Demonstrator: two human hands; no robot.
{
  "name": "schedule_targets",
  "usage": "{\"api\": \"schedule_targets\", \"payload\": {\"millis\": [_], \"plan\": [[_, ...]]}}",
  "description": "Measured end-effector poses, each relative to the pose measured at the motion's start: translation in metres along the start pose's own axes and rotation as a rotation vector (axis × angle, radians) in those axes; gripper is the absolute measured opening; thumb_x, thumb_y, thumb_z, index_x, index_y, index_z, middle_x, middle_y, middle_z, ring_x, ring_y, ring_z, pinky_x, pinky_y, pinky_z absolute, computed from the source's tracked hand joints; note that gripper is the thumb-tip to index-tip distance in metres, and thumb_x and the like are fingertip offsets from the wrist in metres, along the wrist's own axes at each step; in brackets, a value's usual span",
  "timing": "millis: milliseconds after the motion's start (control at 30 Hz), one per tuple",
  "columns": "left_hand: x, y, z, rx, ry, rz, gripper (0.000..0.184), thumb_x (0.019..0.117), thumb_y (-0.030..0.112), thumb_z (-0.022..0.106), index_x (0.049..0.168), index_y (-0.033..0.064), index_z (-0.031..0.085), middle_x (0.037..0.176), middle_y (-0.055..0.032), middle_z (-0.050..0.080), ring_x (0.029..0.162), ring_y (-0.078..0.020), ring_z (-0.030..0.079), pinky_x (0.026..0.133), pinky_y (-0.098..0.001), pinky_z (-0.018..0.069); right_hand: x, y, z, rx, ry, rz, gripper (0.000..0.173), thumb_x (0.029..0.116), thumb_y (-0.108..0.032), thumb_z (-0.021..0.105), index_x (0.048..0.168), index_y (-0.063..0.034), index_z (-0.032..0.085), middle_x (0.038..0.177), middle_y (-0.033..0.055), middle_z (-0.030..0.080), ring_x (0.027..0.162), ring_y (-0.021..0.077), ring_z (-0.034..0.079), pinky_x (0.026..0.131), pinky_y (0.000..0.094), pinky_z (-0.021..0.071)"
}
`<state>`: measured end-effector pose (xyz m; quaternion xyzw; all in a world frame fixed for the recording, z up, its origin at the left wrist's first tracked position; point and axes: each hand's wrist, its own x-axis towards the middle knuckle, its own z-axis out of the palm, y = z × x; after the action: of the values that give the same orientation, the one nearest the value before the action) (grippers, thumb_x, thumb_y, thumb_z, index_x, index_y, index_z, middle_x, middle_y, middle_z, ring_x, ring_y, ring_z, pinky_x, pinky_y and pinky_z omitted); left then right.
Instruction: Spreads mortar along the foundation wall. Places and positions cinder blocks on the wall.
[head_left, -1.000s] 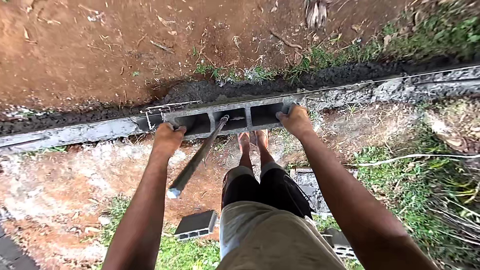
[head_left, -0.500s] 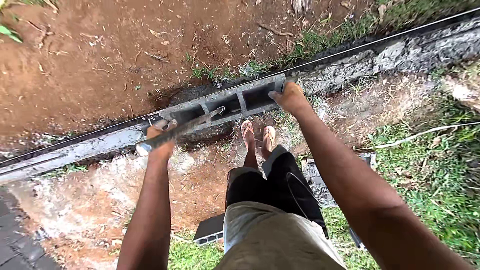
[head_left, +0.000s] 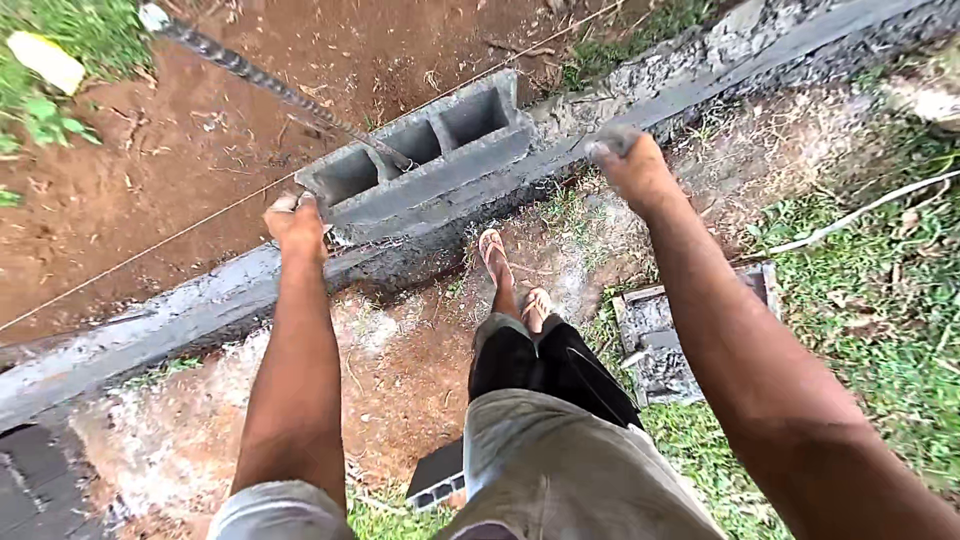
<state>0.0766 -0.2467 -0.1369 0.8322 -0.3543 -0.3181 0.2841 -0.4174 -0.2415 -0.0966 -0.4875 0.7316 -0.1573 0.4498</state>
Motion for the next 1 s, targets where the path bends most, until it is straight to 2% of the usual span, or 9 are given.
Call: {"api": "schedule_targets", "payload": {"millis": [167, 267, 367, 433, 533, 633, 733, 867, 1000], "plan": [[-0.005, -0.019, 0.006, -0.259, 0.113, -0.011, 0.028, 0.1039, 0.025, 0.056, 0.118, 0.0012, 0.063, 0.111, -0.0114, 0.065, 0.097, -0.0185, 0.066, 0.085, -0.0434, 0.0588, -0.086, 0.101, 0.001, 0.075, -0.007, 0.144, 0.046, 0.1058, -0.033, 0.059, 0.141, -0.0029, 0.056, 0.123, 0.0227, 0.069, 0.110, 0.0356, 0.068, 0.098, 0.0573, 0.0521], [-0.006, -0.027, 0.009, -0.349, 0.119, 0.015, 0.027, 0.1044, 0.024, 0.056, 0.116, 0.0007, 0.063, 0.110, -0.0123, 0.066, 0.096, -0.0198, 0.066, 0.084, -0.0431, 0.0590, -0.142, 0.161, 0.006, 0.092, -0.014, 0.224, 0.051, 0.1050, -0.040, 0.059, 0.141, -0.0051, 0.057, 0.128, 0.0244, 0.066, 0.113, 0.0395, 0.066, 0.098, 0.0612, 0.0517], [-0.008, -0.027, 0.007, -0.380, 0.093, 0.018, 0.029, 0.1041, 0.024, 0.057, 0.119, -0.0001, 0.063, 0.114, -0.0141, 0.065, 0.100, -0.0209, 0.065, 0.086, -0.0424, 0.0576, -0.188, 0.209, 0.013, 0.074, -0.027, 0.330, 0.045, 0.1061, -0.033, 0.058, 0.139, -0.0020, 0.058, 0.127, 0.0260, 0.065, 0.112, 0.0386, 0.067, 0.099, 0.0592, 0.0527], [-0.008, -0.029, 0.005, -0.376, 0.050, 0.033, 0.029, 0.1044, 0.023, 0.056, 0.120, -0.0002, 0.064, 0.116, -0.0141, 0.066, 0.101, -0.0203, 0.065, 0.088, -0.0417, 0.0569, -0.219, 0.225, 0.019, -0.002, -0.057, 0.377, 0.042, 0.1068, -0.029, 0.056, 0.139, -0.0023, 0.059, 0.126, 0.0257, 0.066, 0.112, 0.0381, 0.067, 0.099, 0.0578, 0.0523], [-0.004, -0.036, -0.002, -0.375, -0.059, 0.104, 0.028, 0.1047, 0.019, 0.055, 0.124, 0.0008, 0.065, 0.121, -0.0122, 0.067, 0.106, -0.0190, 0.064, 0.092, -0.0408, 0.0549, -0.267, 0.198, 0.043, -0.170, -0.095, 0.292, 0.039, 0.1069, -0.023, 0.055, 0.142, -0.0057, 0.059, 0.130, 0.0229, 0.067, 0.119, 0.0394, 0.066, 0.105, 0.0608, 0.0496], [-0.004, -0.047, -0.008, -0.395, -0.171, 0.173, 0.032, 0.1041, 0.013, 0.053, 0.132, -0.0005, 0.062, 0.131, -0.0153, 0.063, 0.115, -0.0209, 0.063, 0.099, -0.0409, 0.0537, -0.307, 0.144, 0.086, -0.273, -0.092, 0.156, 0.038, 0.1059, -0.022, 0.054, 0.140, -0.0071, 0.063, 0.128, 0.0258, 0.068, 0.114, 0.0459, 0.067, 0.099, 0.0670, 0.0497], [-0.001, -0.054, -0.016, -0.405, -0.283, 0.243, 0.041, 0.1027, 0.013, 0.058, 0.141, -0.0007, 0.056, 0.144, -0.0162, 0.058, 0.129, -0.0222, 0.058, 0.109, -0.0422, 0.0490, -0.323, 0.096, 0.136, -0.256, -0.085, 0.105, 0.037, 0.1058, -0.023, 0.054, 0.138, -0.0082, 0.065, 0.133, 0.0200, 0.067, 0.121, 0.0387, 0.066, 0.105, 0.0610, 0.0495], [0.002, -0.064, -0.017, -0.418, -0.368, 0.342, 0.054, 0.0955, 0.009, 0.067, 0.145, -0.0036, 0.050, 0.146, -0.0183, 0.056, 0.131, -0.0197, 0.058, 0.110, -0.0350, 0.0489, -0.331, 0.049, 0.171, -0.251, -0.063, 0.138, 0.038, 0.1058, -0.026, 0.052, 0.139, -0.0104, 0.064, 0.133, 0.0172, 0.068, 0.124, 0.0349, 0.065, 0.109, 0.0572, 0.0479], [0.006, -0.065, -0.021, -0.410, -0.401, 0.334, 0.055, 0.0929, 0.007, 0.070, 0.143, -0.0048, 0.051, 0.141, -0.0201, 0.059, 0.126, -0.0203, 0.061, 0.107, -0.0344, 0.0506, -0.345, 0.018, 0.174, -0.251, 0.019, 0.166, 0.036, 0.1068, -0.024, 0.054, 0.137, -0.0070, 0.065, 0.126, 0.0229, 0.069, 0.116, 0.0419, 0.067, 0.102, 0.0636, 0.0496]]}}
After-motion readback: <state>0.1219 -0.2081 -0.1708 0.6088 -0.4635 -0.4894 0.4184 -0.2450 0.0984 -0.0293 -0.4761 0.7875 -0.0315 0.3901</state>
